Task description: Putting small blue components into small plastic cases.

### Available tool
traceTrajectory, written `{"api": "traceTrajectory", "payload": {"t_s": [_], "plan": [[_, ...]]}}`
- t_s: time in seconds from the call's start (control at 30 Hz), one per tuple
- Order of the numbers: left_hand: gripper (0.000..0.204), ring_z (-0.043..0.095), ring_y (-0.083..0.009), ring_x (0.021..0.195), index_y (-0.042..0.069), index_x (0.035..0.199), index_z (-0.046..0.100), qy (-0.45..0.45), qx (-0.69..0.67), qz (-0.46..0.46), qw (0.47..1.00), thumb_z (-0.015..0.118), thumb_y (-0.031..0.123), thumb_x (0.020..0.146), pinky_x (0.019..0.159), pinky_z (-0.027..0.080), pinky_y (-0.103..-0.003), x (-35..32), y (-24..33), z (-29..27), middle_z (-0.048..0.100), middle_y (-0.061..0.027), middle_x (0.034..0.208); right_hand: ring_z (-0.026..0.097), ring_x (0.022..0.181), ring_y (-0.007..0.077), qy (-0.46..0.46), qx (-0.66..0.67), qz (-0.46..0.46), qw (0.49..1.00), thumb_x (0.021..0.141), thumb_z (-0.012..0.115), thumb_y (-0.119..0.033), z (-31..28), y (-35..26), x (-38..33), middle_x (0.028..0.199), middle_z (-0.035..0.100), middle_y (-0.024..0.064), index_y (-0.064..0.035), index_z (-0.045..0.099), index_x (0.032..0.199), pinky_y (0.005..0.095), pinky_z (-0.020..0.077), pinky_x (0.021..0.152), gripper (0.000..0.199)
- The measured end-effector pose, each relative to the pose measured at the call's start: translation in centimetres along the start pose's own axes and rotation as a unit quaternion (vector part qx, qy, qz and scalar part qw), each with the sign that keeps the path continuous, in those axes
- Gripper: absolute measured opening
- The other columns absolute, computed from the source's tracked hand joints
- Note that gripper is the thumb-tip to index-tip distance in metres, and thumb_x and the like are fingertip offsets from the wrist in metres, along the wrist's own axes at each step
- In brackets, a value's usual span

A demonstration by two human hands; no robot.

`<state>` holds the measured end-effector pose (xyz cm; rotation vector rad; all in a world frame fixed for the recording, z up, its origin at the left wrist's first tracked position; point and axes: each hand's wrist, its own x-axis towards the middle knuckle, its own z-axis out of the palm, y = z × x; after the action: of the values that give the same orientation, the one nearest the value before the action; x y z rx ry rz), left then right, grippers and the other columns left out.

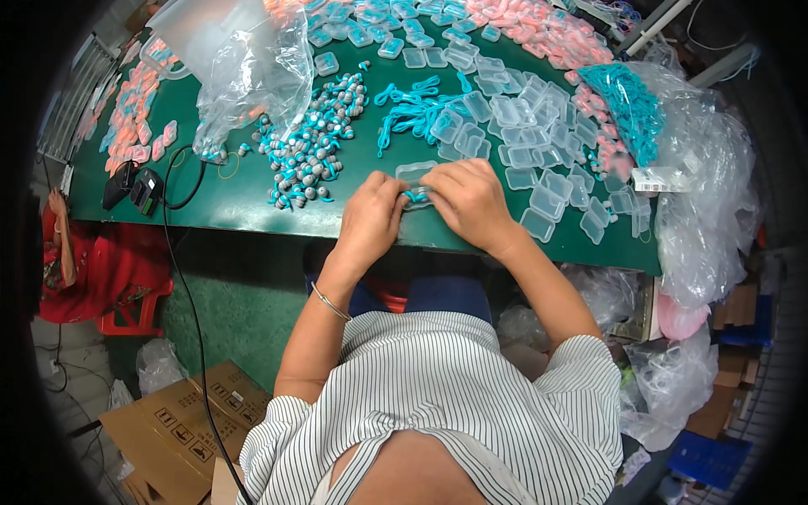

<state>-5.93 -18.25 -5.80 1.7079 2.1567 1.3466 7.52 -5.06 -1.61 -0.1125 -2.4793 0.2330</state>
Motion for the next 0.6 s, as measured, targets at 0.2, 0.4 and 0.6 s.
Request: {"api": "traceTrajectory", "payload": {"t_s": [0.2, 0.4, 0.6], "plan": [[0.011, 0.06, -0.0335, 0.085, 0.005, 0.098, 0.065, -0.013, 0.008, 0.006, 1.0, 0.062, 0.011, 0.089, 0.073, 0.046, -0.043, 0.1, 0.4, -0.1, 0.058, -0.012, 0.088, 0.061, 0.088, 0.027, -0.08, 0.033, 0.062, 0.994, 0.077, 0.071, -0.011, 0.7, 0.0, -0.5, 0.088, 0.065, 0.0068, -0.0074, 0.068, 0.093, 0.0407, 0.0446, 0.077, 0.017], [0.012, 0.061, -0.0319, 0.082, 0.007, 0.099, 0.065, 0.009, 0.021, 0.006, 1.0, 0.065, 0.013, 0.088, 0.071, 0.046, -0.042, 0.0, 0.4, 0.5, 0.06, -0.0107, 0.086, 0.062, 0.084, 0.0304, -0.071, 0.081, 0.08, 0.991, 0.078, 0.068, -0.006, 1.5, 0.1, -0.7, 0.087, 0.064, 0.0105, -0.0039, 0.067, 0.09, 0.0406, 0.0489, 0.076, 0.013], [0.013, 0.062, -0.031, 0.078, 0.006, 0.095, 0.067, 0.024, 0.013, -0.025, 0.999, 0.068, 0.012, 0.084, 0.069, 0.046, -0.043, 0.2, 0.8, 0.6, 0.063, -0.0107, 0.083, 0.062, 0.079, 0.0337, -0.033, 0.162, 0.179, 0.97, 0.079, 0.059, 0.0, 1.5, -0.4, -1.2, 0.086, 0.063, 0.0146, -0.0007, 0.066, 0.089, 0.0417, 0.05, 0.071, 0.013]]}}
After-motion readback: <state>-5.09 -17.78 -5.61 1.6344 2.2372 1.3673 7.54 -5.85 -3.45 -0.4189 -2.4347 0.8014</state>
